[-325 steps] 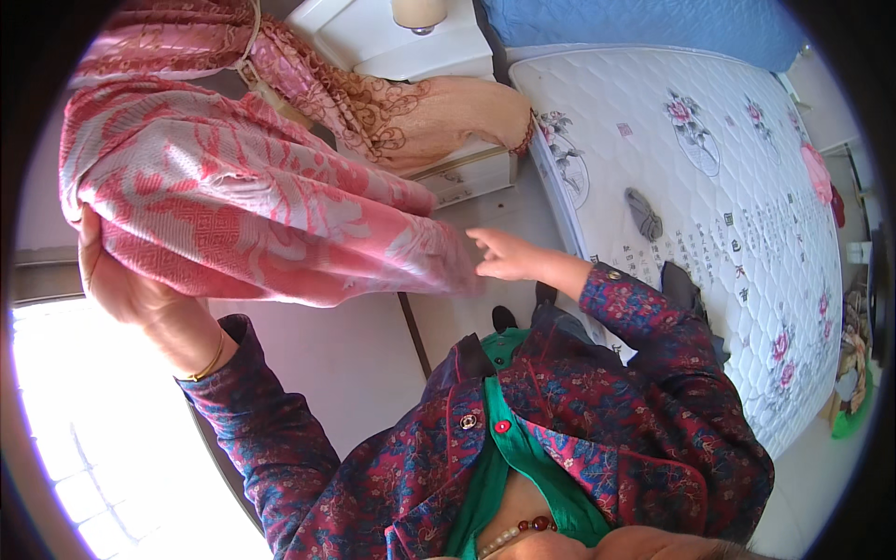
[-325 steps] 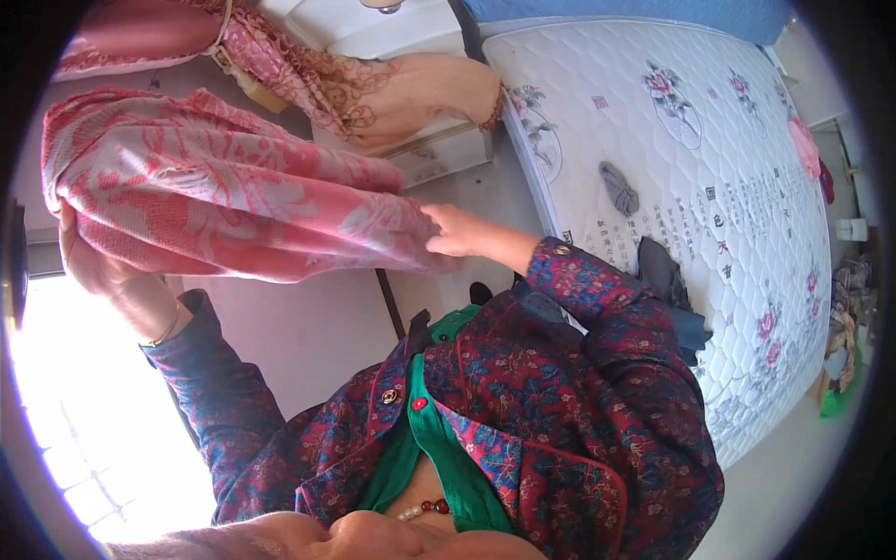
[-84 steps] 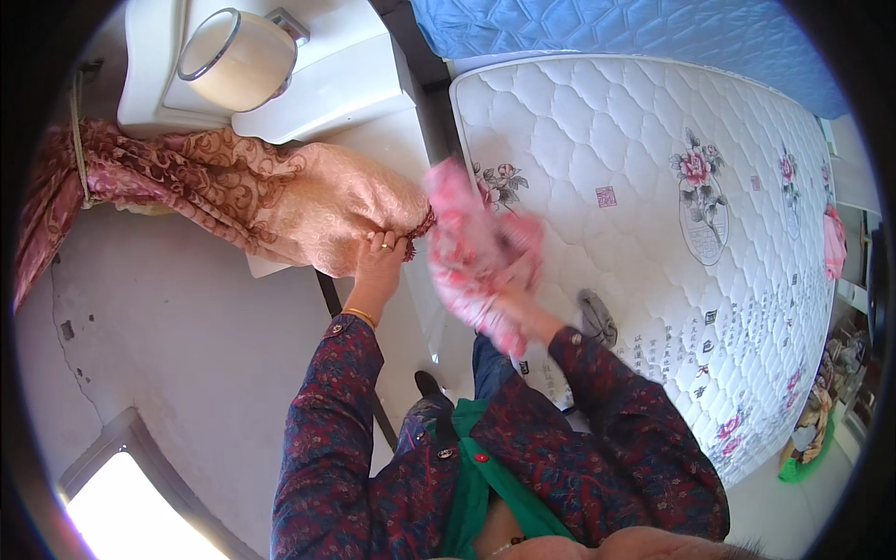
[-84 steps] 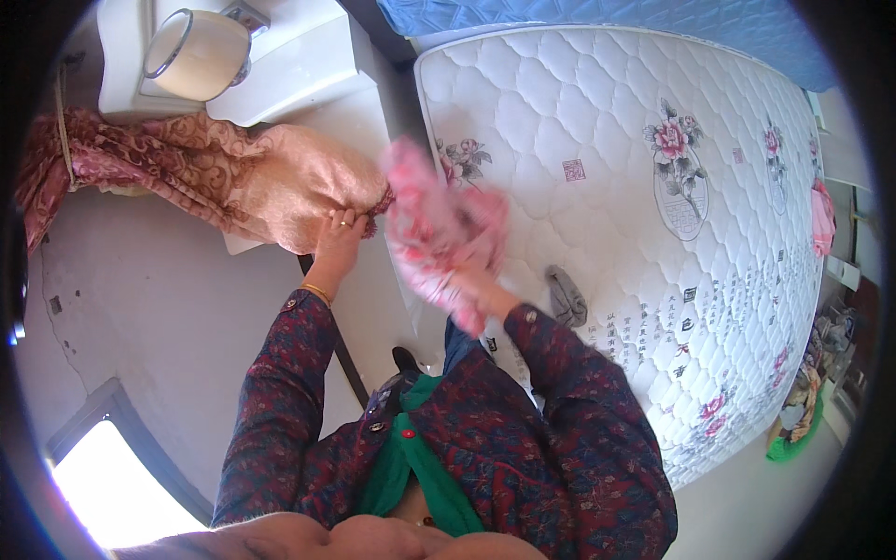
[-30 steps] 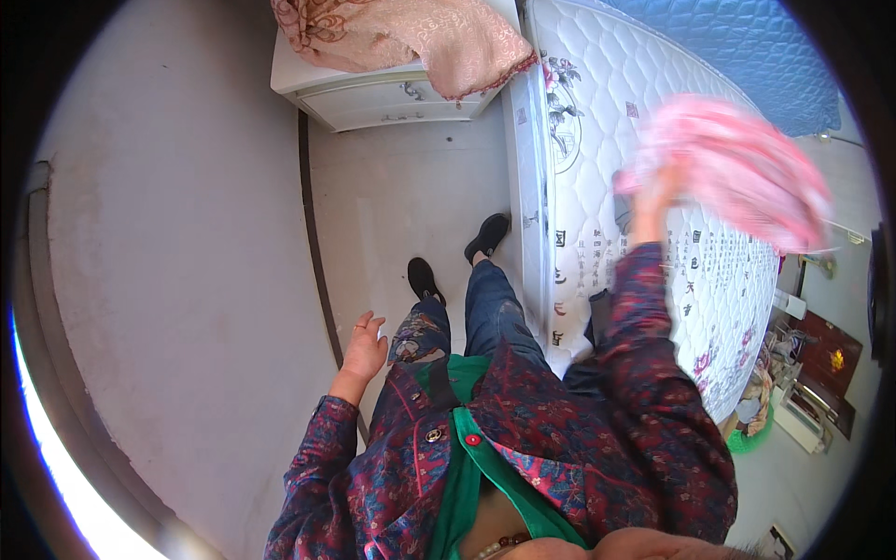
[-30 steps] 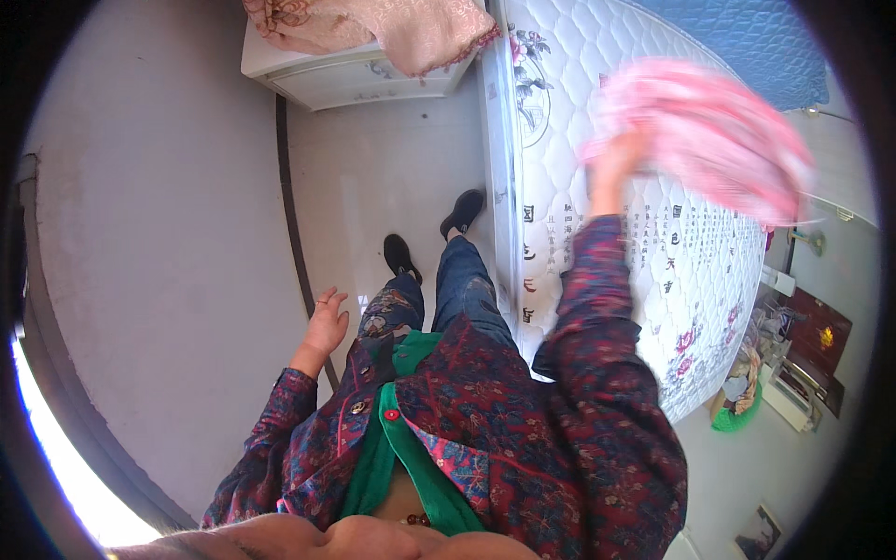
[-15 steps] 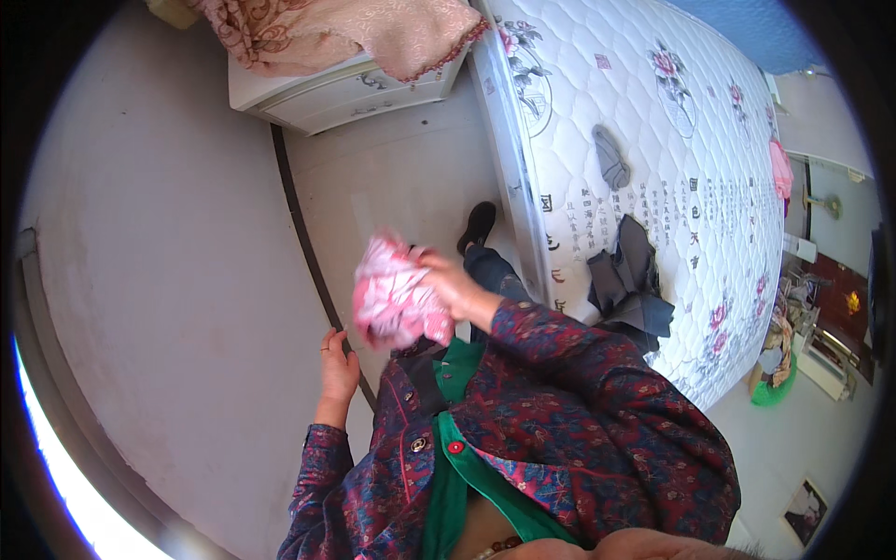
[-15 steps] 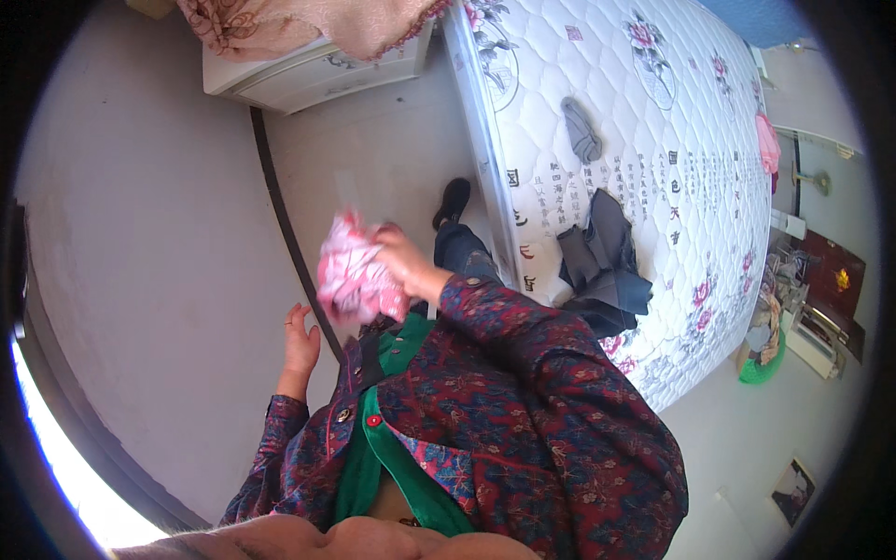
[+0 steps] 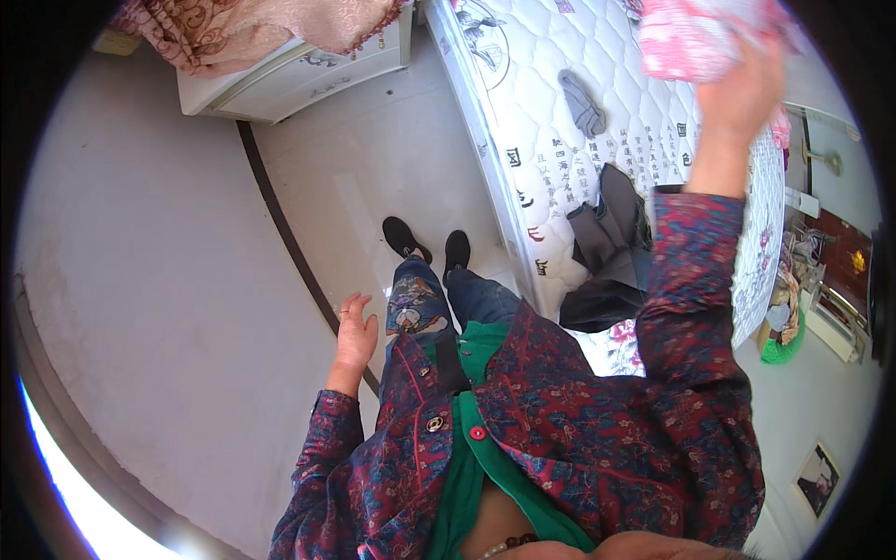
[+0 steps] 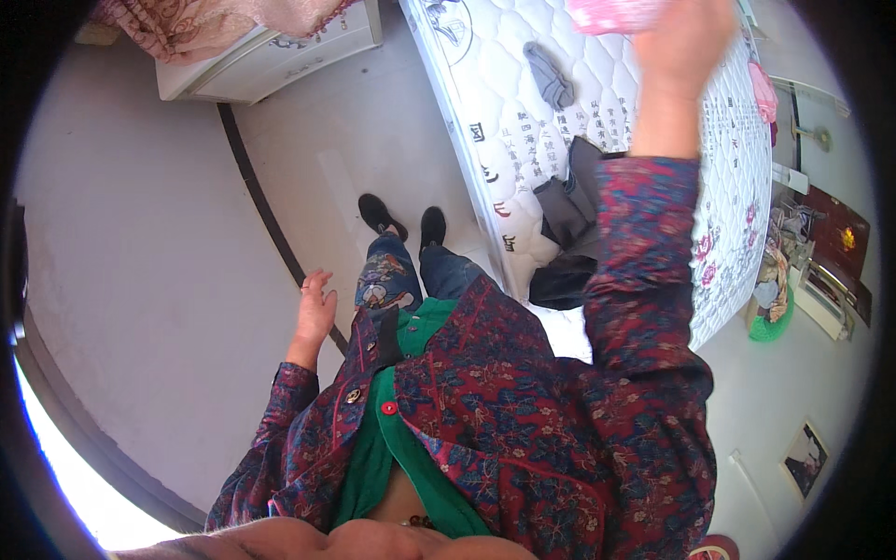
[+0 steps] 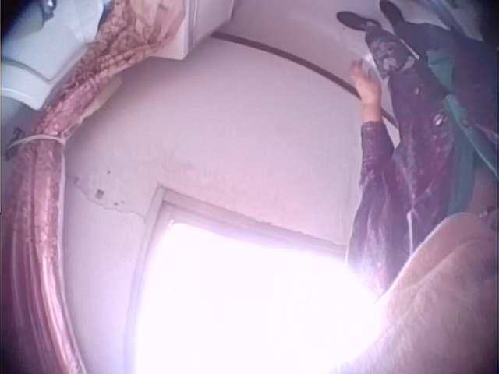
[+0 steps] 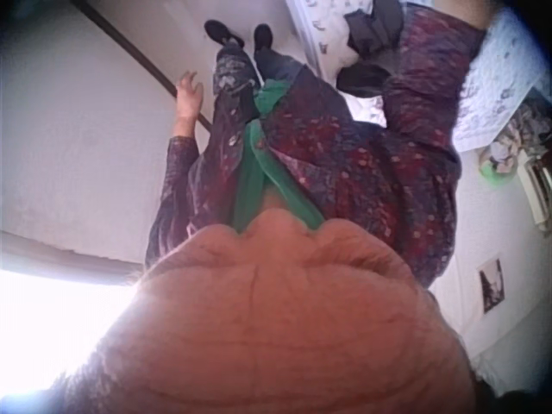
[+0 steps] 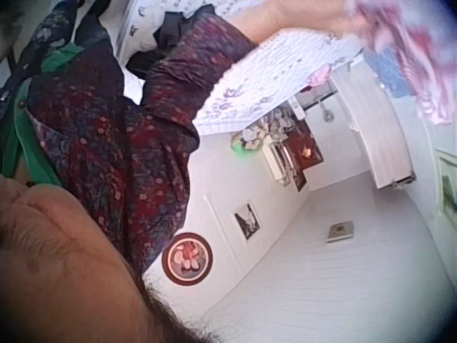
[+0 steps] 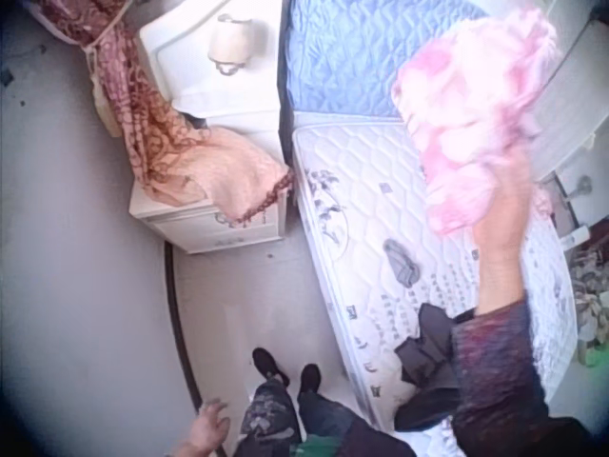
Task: The person wipes a mattress with a pink cloth and then uses a grey cloth to wipe the mattress surface. The person moves around the bed, wiping different sections of the mattress.
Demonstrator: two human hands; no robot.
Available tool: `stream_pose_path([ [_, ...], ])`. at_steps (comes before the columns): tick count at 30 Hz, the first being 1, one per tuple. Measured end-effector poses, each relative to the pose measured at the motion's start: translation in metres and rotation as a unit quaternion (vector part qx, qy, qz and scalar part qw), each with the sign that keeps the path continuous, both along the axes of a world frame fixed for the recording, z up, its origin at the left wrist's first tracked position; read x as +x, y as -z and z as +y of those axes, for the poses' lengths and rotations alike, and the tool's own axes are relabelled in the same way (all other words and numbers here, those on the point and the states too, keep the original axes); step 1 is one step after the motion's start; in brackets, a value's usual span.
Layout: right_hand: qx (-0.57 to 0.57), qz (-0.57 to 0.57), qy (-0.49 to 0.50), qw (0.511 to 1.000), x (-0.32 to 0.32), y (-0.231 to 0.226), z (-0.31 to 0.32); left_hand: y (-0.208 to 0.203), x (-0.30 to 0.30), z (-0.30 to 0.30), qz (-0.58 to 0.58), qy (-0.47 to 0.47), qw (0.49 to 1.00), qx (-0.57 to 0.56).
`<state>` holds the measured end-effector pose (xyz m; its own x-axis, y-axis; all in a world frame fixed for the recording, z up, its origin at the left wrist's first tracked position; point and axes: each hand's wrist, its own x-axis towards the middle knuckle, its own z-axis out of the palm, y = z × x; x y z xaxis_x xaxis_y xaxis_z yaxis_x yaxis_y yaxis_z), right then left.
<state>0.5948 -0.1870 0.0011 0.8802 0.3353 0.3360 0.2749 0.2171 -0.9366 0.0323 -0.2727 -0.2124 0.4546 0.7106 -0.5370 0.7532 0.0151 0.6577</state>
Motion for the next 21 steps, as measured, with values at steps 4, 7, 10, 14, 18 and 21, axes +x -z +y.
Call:
stream_pose_path([
  [4,-0.302,-0.120,-0.064,0.944,-0.047,0.166,-0.032,0.007,0.021,-0.022,-0.035,-0.029,0.998,-0.035],
  [7,-0.376,0.174,-0.245,0.877,-0.155,0.271,-0.092,0.003,0.032,-0.043,-0.086,-0.083,0.988,-0.097],
  [10,-0.296,0.459,-0.359,0.757,-0.247,0.292,-0.152,-0.010,0.034,-0.069,-0.075,-0.099,0.988,-0.096],
  [14,-0.163,0.550,-0.493,0.654,-0.329,0.246,-0.176,-0.030,0.023,-0.095,-0.025,-0.099,0.992,0.076],
  [18,-0.246,0.542,-0.437,0.675,-0.345,0.201,-0.172,-0.046,0.007,-0.101,-0.072,-0.128,0.984,0.100],
  [21,-0.135,0.555,-0.396,0.719,-0.318,0.166,-0.159,-0.054,-0.002,-0.109,-0.099,-0.126,0.985,0.061],
])
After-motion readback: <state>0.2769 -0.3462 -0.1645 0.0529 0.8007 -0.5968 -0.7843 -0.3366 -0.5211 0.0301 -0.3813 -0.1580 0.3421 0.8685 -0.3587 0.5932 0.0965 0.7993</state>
